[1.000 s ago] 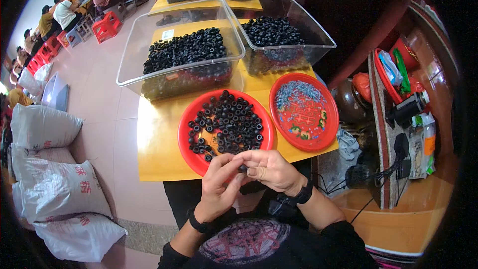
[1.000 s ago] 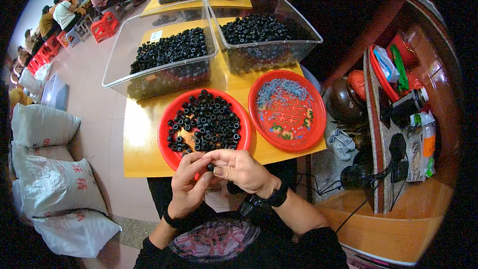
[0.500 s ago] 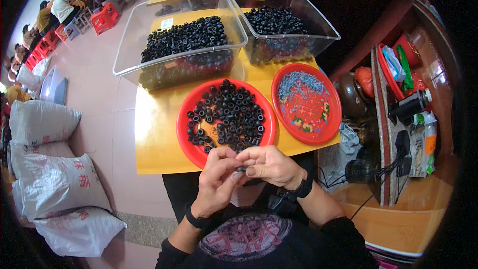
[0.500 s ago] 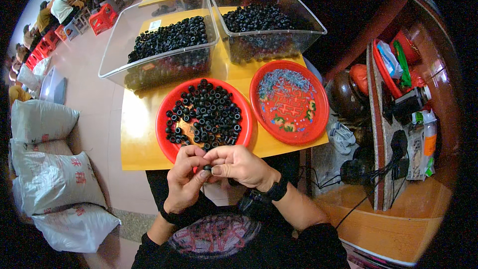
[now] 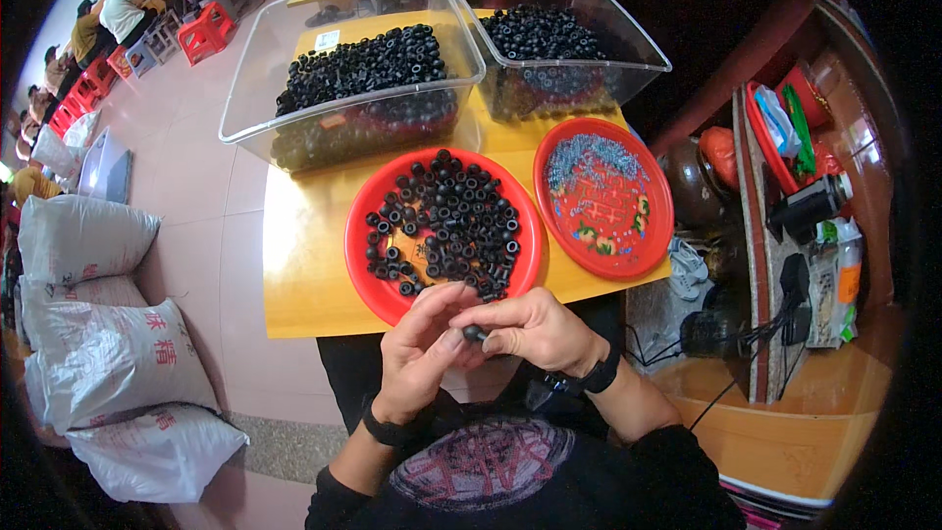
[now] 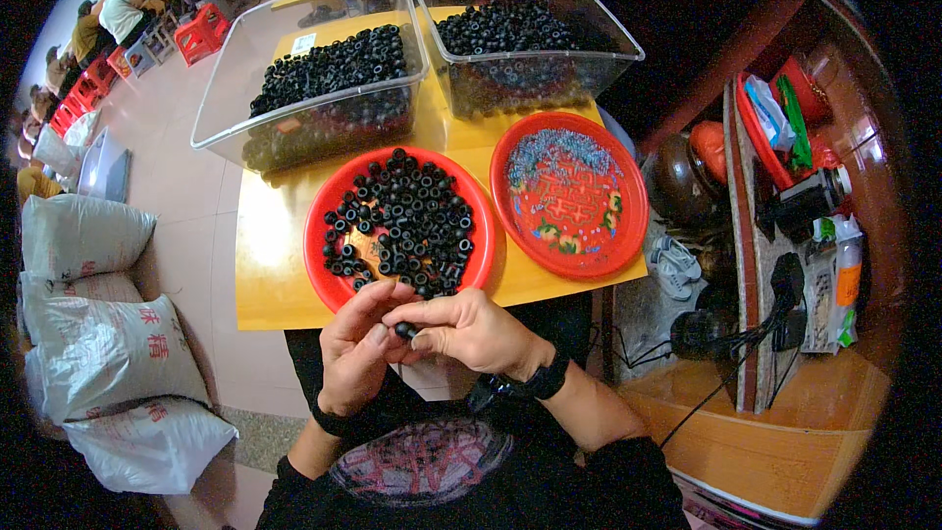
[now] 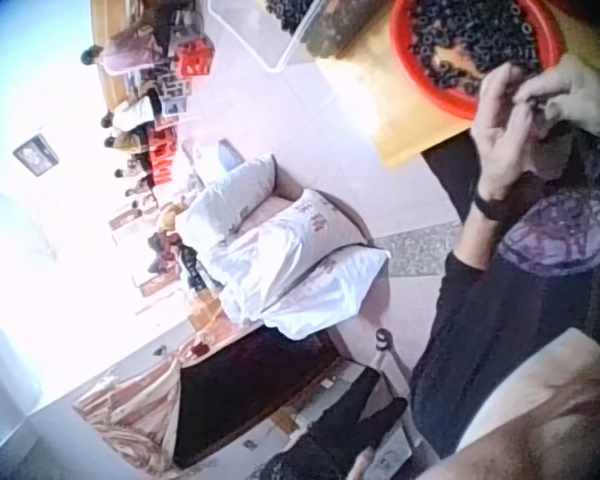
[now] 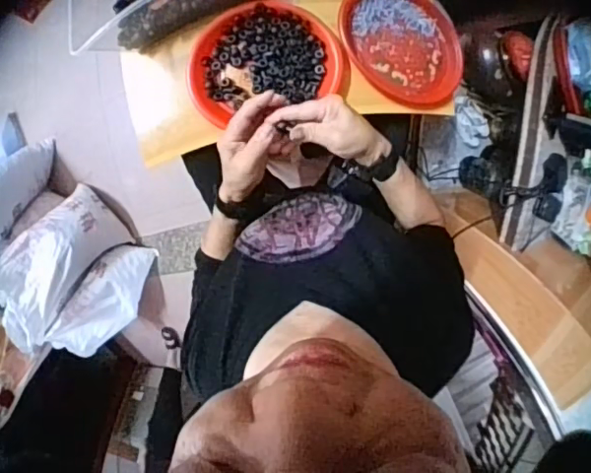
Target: Sorting and assembling small black plastic circular components from large containers onto red plates.
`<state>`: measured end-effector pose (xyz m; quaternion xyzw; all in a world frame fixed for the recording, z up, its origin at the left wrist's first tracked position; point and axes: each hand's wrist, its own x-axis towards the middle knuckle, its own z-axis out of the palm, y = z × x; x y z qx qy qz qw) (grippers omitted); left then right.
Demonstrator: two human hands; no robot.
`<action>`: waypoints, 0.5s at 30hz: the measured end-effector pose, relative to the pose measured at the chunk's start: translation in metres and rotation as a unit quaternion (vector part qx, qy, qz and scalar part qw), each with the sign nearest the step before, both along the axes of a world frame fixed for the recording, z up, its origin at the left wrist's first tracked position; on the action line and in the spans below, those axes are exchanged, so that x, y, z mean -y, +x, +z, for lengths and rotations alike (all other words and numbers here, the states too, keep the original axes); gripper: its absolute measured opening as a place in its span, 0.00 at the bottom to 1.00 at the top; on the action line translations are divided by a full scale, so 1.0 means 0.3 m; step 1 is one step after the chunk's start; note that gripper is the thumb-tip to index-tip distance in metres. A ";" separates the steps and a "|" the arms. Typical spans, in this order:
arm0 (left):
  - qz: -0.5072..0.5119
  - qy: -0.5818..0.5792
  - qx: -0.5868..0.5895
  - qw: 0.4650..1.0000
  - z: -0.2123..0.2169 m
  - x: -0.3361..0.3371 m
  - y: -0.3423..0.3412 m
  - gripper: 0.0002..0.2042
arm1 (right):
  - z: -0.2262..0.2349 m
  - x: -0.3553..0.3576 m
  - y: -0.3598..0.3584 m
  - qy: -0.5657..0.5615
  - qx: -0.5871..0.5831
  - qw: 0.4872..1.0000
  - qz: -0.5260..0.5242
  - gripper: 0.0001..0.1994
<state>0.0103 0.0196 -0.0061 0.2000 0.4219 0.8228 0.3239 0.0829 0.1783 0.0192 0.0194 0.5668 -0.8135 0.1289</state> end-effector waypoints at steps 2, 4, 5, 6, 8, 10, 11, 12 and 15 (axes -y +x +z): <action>-0.013 -0.020 -0.087 0.996 0.016 -0.013 -0.005 0.21 | 0.007 0.033 0.004 -0.024 -0.039 0.998 -0.043 0.12; -0.005 -0.066 -0.317 0.946 0.032 -0.032 -0.018 0.22 | -0.017 0.036 0.015 0.021 -0.048 0.998 -0.036 0.09; 0.007 -0.084 -0.331 0.940 0.052 -0.039 -0.012 0.19 | -0.026 0.036 0.016 0.065 -0.059 0.996 -0.027 0.08; 0.005 -0.092 -0.328 0.940 0.043 -0.043 -0.008 0.17 | -0.001 0.042 0.013 0.115 -0.103 0.987 -0.050 0.06; 0.002 -0.099 -0.325 0.940 0.026 -0.051 -0.004 0.15 | -0.013 0.040 0.015 0.108 -0.103 0.987 -0.056 0.06; 0.024 -0.105 -0.339 0.934 0.019 -0.059 -0.002 0.12 | -0.026 0.041 0.020 0.101 -0.102 0.988 -0.063 0.07; 0.023 -0.105 -0.339 0.935 0.014 -0.060 -0.001 0.12 | -0.032 0.044 0.023 0.099 -0.090 0.989 -0.069 0.08; 0.021 -0.106 -0.327 0.939 0.009 -0.061 0.000 0.11 | -0.036 0.046 0.025 0.097 -0.078 0.989 -0.075 0.09; 0.017 -0.109 -0.309 0.945 -0.010 -0.063 0.002 0.11 | -0.049 0.043 0.028 0.090 -0.072 0.991 -0.071 0.07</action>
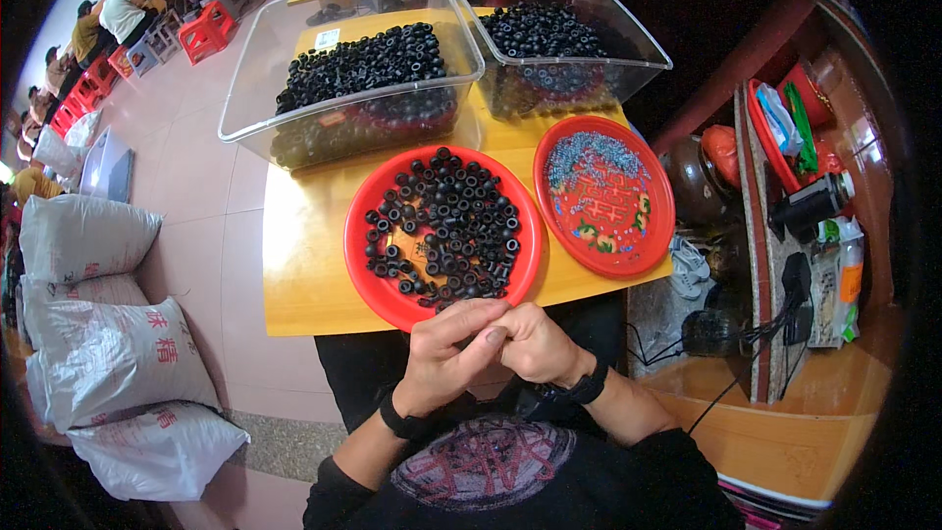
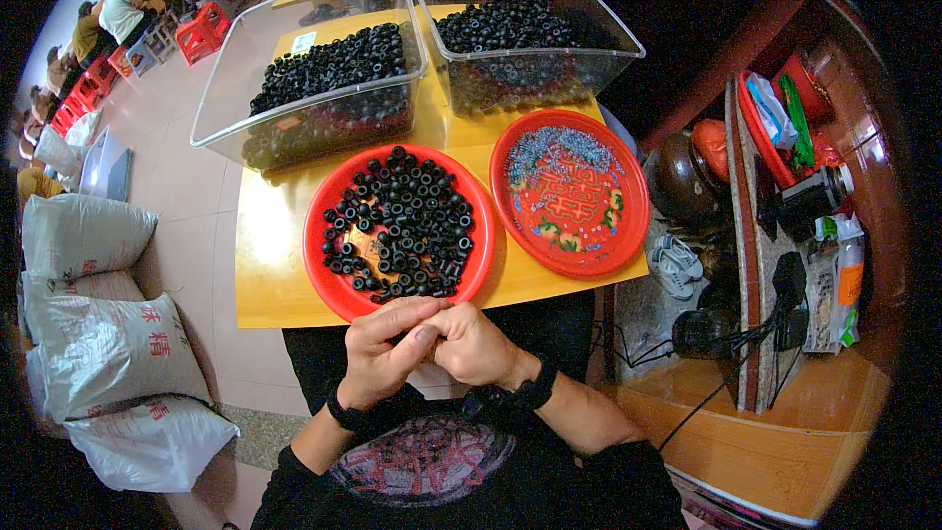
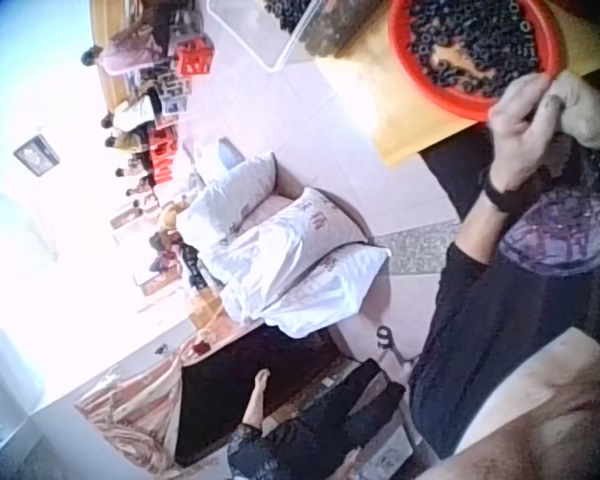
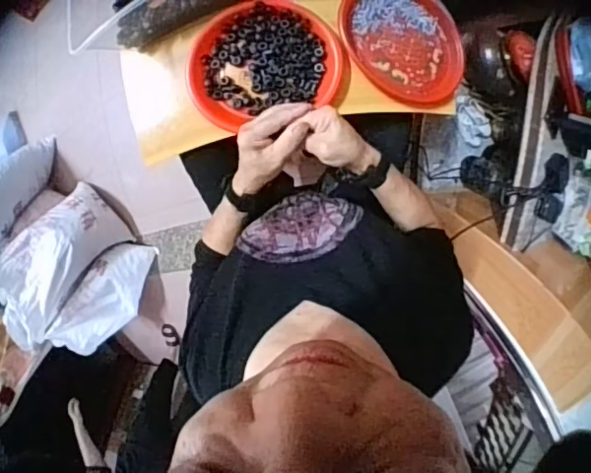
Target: Sorting and assembling small black plastic circular components from large containers onto red plates.
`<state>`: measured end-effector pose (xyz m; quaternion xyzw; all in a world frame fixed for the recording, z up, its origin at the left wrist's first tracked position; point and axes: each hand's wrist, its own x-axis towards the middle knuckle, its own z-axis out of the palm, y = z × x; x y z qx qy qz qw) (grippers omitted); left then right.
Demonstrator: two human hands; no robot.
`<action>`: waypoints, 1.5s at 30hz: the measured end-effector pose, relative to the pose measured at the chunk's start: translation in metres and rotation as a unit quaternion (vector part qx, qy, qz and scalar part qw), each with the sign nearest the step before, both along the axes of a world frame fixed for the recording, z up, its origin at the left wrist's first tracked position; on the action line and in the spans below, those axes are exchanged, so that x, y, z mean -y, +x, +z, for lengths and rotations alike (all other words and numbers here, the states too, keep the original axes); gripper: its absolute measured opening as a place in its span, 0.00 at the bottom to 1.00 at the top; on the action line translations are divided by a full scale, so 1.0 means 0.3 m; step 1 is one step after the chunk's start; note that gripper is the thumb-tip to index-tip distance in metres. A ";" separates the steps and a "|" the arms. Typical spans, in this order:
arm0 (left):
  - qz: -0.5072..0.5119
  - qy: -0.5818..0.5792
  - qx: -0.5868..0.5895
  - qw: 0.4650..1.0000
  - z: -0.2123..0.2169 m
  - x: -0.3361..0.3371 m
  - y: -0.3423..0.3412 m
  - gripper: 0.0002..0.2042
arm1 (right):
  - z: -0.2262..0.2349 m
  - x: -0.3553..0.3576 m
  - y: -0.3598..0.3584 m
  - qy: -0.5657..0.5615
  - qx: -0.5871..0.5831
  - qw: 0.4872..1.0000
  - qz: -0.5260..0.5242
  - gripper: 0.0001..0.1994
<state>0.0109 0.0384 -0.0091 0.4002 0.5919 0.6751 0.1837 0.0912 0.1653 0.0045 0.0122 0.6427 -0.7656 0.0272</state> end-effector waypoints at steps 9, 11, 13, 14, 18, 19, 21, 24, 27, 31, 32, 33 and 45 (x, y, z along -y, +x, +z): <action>0.052 0.010 0.004 0.999 0.013 0.053 -0.016 0.14 | 0.030 -0.047 -0.018 -0.158 0.061 0.986 0.006 0.17; 0.052 -0.007 -0.031 0.998 0.015 0.054 -0.025 0.15 | 0.018 -0.041 -0.018 -0.142 0.072 0.987 0.019 0.17; 0.055 -0.025 -0.067 0.996 0.010 0.057 -0.029 0.15 | 0.028 -0.024 -0.023 -0.141 0.072 0.987 0.007 0.17; 0.067 -0.024 -0.099 0.993 -0.002 0.057 -0.031 0.15 | 0.034 -0.015 -0.025 -0.139 0.072 0.988 -0.006 0.17; 0.112 -0.026 -0.128 0.985 -0.007 0.051 -0.032 0.12 | 0.044 0.015 -0.029 -0.187 0.093 0.977 -0.050 0.13; 0.112 -0.027 -0.127 0.985 -0.004 0.049 -0.032 0.12 | 0.051 0.019 -0.032 -0.161 0.090 0.980 -0.072 0.10; 0.122 -0.042 -0.134 0.983 0.004 0.050 -0.029 0.12 | 0.048 0.022 -0.032 -0.134 0.088 0.983 -0.092 0.08; 0.108 -0.050 -0.087 0.989 -0.005 0.057 -0.024 0.11 | 0.035 0.020 -0.027 0.100 0.018 0.987 -0.123 0.05; 0.073 -0.053 0.086 0.992 -0.001 0.066 -0.010 0.09 | 0.051 0.011 -0.025 0.152 0.021 0.982 -0.106 0.07; 0.044 -0.017 0.248 0.968 -0.011 0.072 -0.005 0.09 | 0.076 0.003 -0.019 -0.004 0.059 0.992 -0.110 0.05; 0.035 0.014 0.284 0.958 -0.019 0.071 -0.005 0.09 | 0.073 0.001 -0.016 -0.039 0.050 0.991 -0.116 0.05; 0.025 0.044 0.320 0.946 -0.026 0.070 -0.005 0.10 | 0.075 -0.001 -0.014 -0.039 0.050 0.991 -0.116 0.05; -0.028 0.067 0.369 0.927 -0.035 0.080 -0.006 0.13 | 0.082 0.006 -0.020 -0.006 0.040 0.992 -0.119 0.07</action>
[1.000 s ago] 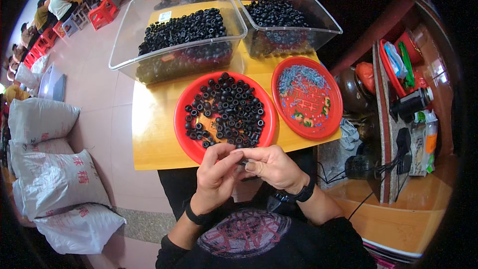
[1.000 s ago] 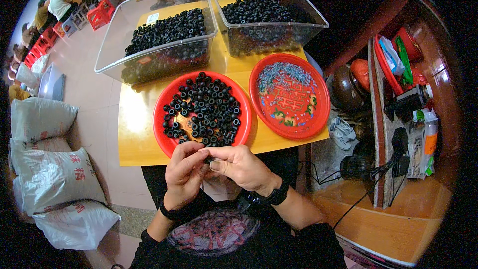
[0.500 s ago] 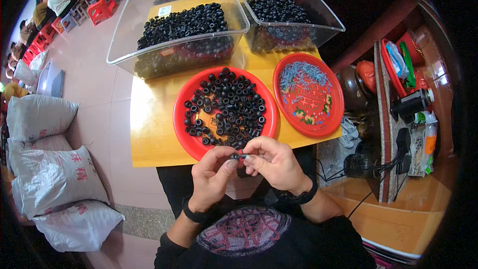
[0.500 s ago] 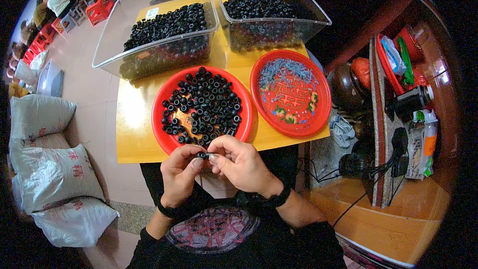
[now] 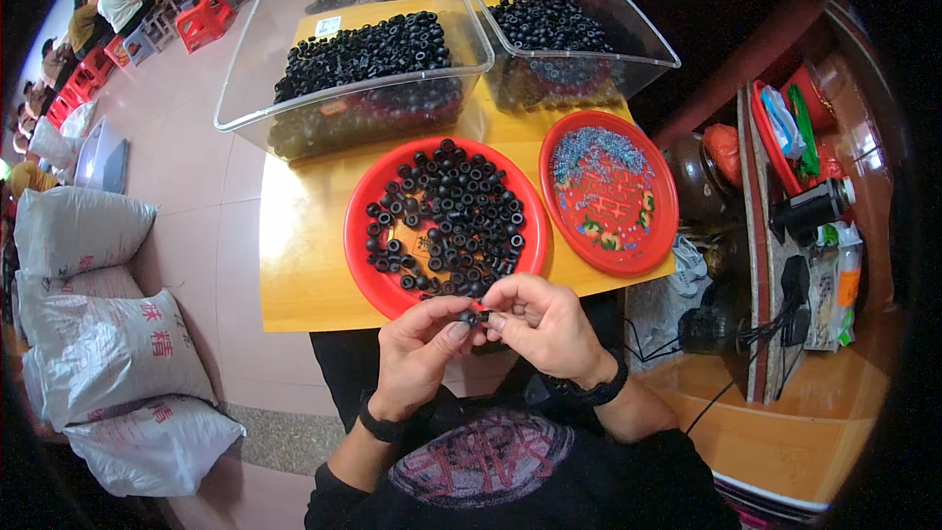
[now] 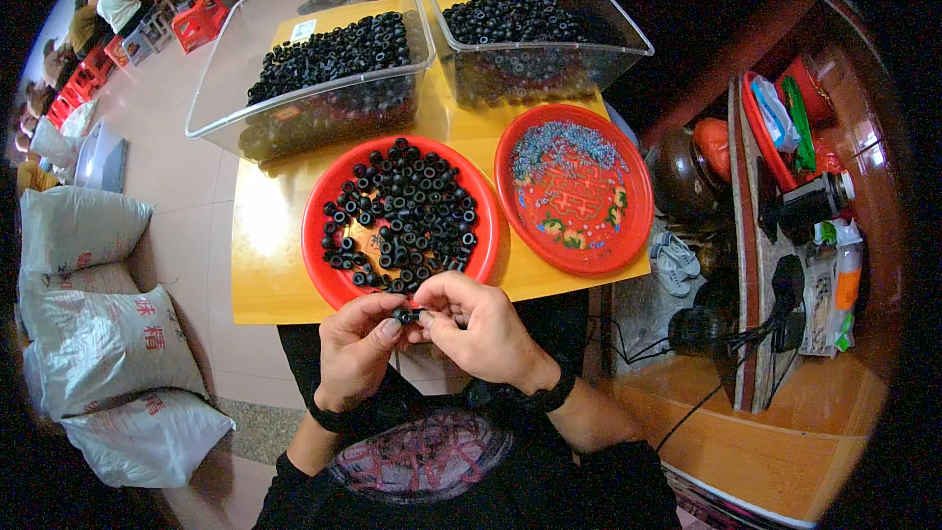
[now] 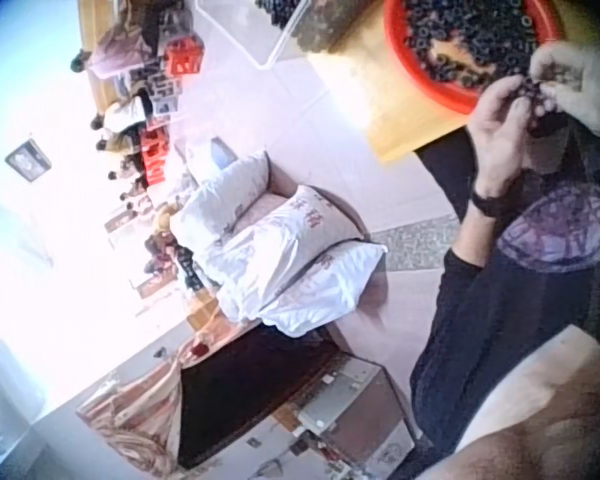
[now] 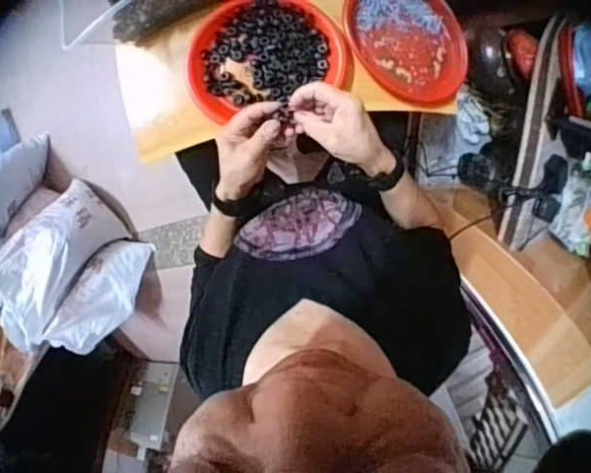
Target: Sorting and assembling small black plastic circular components from large containers onto red plates.
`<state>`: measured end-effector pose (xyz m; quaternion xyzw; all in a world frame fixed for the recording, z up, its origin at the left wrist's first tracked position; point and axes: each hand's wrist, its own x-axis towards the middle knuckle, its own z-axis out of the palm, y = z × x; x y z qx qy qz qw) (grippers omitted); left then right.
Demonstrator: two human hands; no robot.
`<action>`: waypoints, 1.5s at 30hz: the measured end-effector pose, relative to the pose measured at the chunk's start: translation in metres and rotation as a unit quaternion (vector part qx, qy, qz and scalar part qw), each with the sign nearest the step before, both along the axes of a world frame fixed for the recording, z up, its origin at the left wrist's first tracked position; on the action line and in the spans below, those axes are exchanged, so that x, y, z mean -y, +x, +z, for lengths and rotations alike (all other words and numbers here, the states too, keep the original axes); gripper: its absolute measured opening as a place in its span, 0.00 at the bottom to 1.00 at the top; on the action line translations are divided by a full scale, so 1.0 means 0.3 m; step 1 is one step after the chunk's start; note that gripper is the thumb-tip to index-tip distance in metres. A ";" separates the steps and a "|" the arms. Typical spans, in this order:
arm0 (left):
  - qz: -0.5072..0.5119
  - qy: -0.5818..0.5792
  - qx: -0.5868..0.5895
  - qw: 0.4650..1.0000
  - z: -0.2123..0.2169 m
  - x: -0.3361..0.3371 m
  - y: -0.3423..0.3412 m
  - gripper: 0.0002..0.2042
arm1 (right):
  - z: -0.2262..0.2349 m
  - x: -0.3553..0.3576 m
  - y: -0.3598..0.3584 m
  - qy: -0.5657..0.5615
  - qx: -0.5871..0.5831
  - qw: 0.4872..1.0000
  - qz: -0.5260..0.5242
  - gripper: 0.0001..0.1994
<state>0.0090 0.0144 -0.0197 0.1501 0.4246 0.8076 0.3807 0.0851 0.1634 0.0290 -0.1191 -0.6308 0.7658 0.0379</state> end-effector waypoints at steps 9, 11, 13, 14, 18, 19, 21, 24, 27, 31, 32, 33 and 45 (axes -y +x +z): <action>0.009 -0.008 0.004 1.000 0.000 0.001 0.002 0.12 | 0.023 -0.005 -0.002 0.013 0.064 0.998 0.025 0.08; 0.007 -0.017 0.004 1.000 0.008 0.002 0.001 0.12 | 0.025 -0.010 0.001 0.019 0.100 0.994 0.042 0.08; 0.004 -0.025 0.005 1.000 0.015 0.001 0.001 0.12 | 0.021 -0.005 0.002 0.012 0.077 0.997 0.026 0.07; 0.010 -0.031 0.002 0.999 0.015 0.000 0.002 0.12 | 0.017 -0.002 0.002 0.006 0.053 0.999 0.010 0.07; 0.008 -0.016 0.008 1.000 0.014 -0.004 0.006 0.12 | 0.022 0.003 0.004 0.014 0.047 0.999 0.001 0.07; 0.008 -0.016 0.009 1.000 0.017 -0.004 0.006 0.12 | 0.020 0.006 0.004 0.024 0.038 0.999 -0.005 0.06; 0.000 -0.018 0.011 1.000 0.021 -0.002 0.005 0.12 | 0.012 0.007 0.003 0.035 0.029 0.999 -0.011 0.06; 0.010 -0.003 -0.006 1.000 0.020 -0.005 0.007 0.12 | -0.001 0.007 0.001 0.069 0.022 0.997 -0.016 0.05; 0.012 -0.021 -0.016 1.000 0.015 0.001 0.007 0.12 | -0.010 0.004 -0.002 0.128 0.029 0.991 -0.007 0.05; 0.021 -0.049 -0.043 0.998 0.019 0.002 0.009 0.12 | -0.004 0.013 -0.009 0.131 0.022 0.991 -0.019 0.05; 0.029 -0.051 -0.047 0.997 0.019 -0.001 0.010 0.12 | 0.002 0.014 -0.009 0.112 0.033 0.993 -0.023 0.05; 0.037 -0.052 -0.052 0.997 0.019 -0.003 0.011 0.12 | -0.002 0.014 -0.008 0.113 0.033 0.993 -0.023 0.05; 0.050 -0.070 -0.057 0.995 0.021 0.000 0.018 0.09 | 0.025 0.020 -0.015 0.335 -0.065 0.939 -0.046 0.06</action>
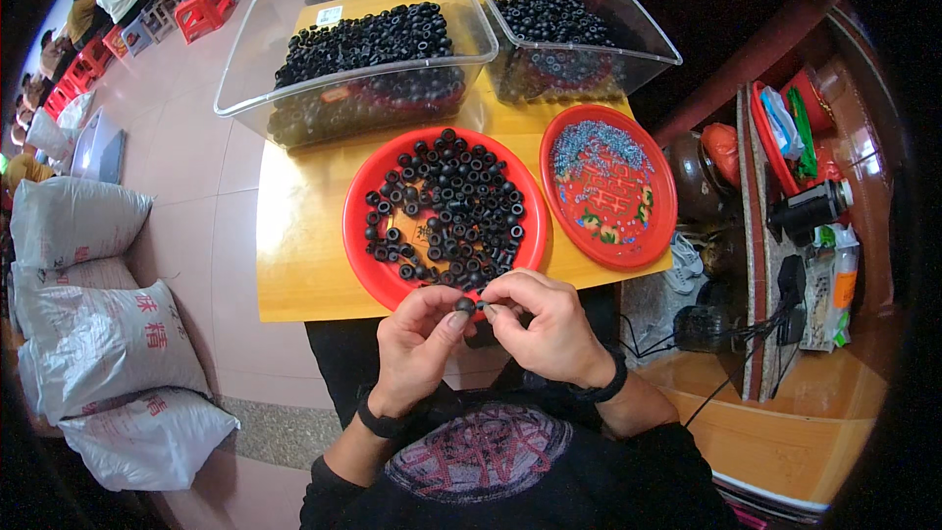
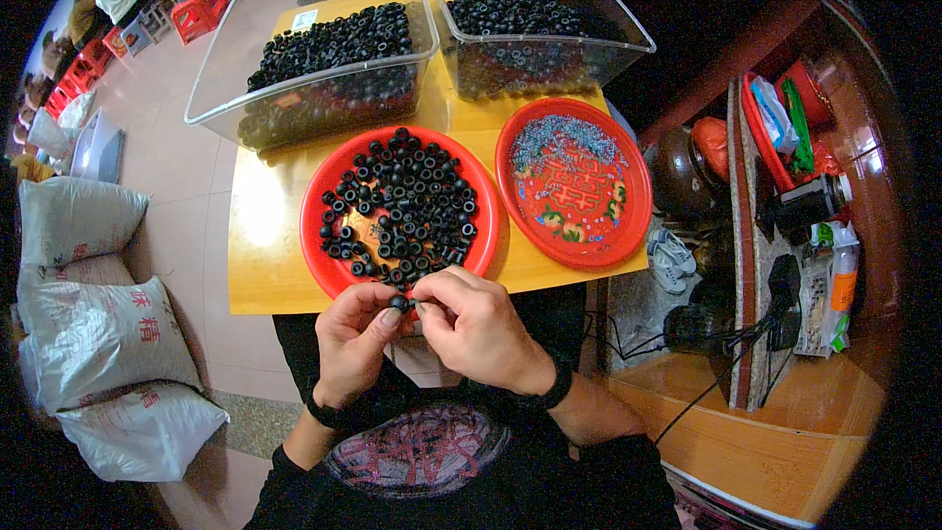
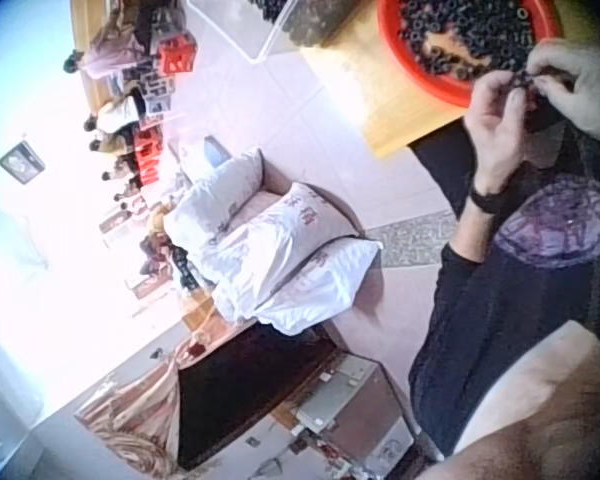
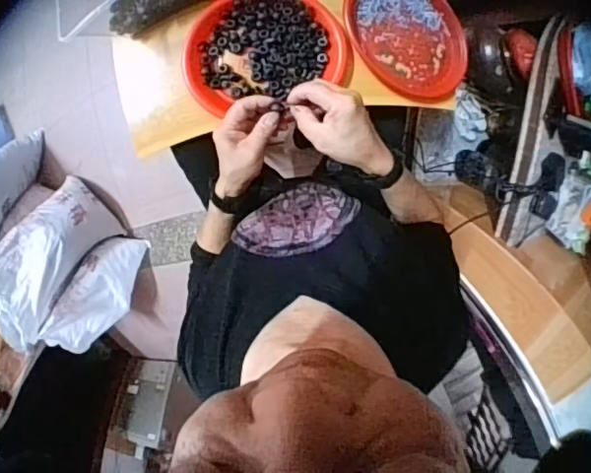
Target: Sorting and assembling small black plastic circular components from large containers onto red plates.
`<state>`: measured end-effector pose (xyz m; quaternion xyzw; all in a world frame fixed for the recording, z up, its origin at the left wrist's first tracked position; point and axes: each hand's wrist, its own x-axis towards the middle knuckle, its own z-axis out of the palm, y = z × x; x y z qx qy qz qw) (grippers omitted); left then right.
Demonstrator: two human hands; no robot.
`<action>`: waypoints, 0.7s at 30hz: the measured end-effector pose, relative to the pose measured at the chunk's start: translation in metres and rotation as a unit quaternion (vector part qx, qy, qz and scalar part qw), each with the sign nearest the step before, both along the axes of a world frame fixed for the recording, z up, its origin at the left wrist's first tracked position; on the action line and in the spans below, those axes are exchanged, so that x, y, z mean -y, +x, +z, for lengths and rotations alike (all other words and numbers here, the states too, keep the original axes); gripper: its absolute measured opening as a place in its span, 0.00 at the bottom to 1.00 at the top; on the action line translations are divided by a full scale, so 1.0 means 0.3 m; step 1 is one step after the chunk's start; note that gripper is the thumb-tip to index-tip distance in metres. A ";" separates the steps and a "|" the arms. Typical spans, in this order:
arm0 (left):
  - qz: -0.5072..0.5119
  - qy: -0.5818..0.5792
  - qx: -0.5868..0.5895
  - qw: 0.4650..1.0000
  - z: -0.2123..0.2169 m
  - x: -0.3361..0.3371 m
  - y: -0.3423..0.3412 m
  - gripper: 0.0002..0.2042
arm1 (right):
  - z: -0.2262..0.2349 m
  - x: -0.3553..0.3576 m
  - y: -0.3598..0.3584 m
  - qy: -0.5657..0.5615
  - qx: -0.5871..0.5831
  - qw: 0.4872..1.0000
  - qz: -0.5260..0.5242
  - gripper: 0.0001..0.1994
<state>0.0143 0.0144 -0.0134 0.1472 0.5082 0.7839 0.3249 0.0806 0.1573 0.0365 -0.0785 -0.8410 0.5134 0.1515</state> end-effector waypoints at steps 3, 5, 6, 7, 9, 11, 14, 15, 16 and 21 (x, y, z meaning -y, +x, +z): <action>0.003 -0.044 -0.048 0.998 0.007 0.005 0.003 0.10 | -0.005 0.007 -0.001 0.041 -0.012 0.999 -0.012 0.06; 0.011 -0.059 -0.103 0.993 0.008 0.000 0.005 0.09 | -0.018 0.007 -0.003 0.148 -0.067 0.987 0.002 0.06; 0.018 -0.075 -0.157 0.985 0.008 -0.003 0.005 0.09 | -0.018 0.012 -0.004 0.148 -0.067 0.987 0.002 0.06; 0.018 -0.075 -0.157 0.985 0.009 -0.003 0.002 0.09 | -0.019 0.022 -0.004 0.130 -0.075 0.989 0.001 0.07; 0.037 -0.113 -0.275 0.954 0.009 -0.001 -0.006 0.08 | -0.023 0.024 -0.005 0.111 -0.084 0.990 0.001 0.08; 0.044 -0.120 -0.309 0.942 0.028 -0.001 -0.016 0.07 | -0.034 0.012 -0.008 0.091 -0.080 0.992 0.024 0.07; 0.039 -0.128 -0.348 0.928 0.048 0.008 -0.024 0.07 | -0.059 -0.013 -0.005 -0.151 0.044 0.986 0.059 0.05; 0.027 -0.129 -0.354 0.926 0.053 0.011 -0.026 0.07 | -0.039 -0.019 -0.007 -0.236 0.090 0.966 0.059 0.03; 0.028 -0.129 -0.354 0.926 0.059 0.010 -0.027 0.07 | -0.033 -0.021 -0.008 -0.236 0.089 0.966 0.059 0.03; 0.028 -0.139 -0.349 0.926 0.074 0.012 -0.026 0.06 | -0.048 -0.028 -0.008 -0.250 0.098 0.961 0.073 0.02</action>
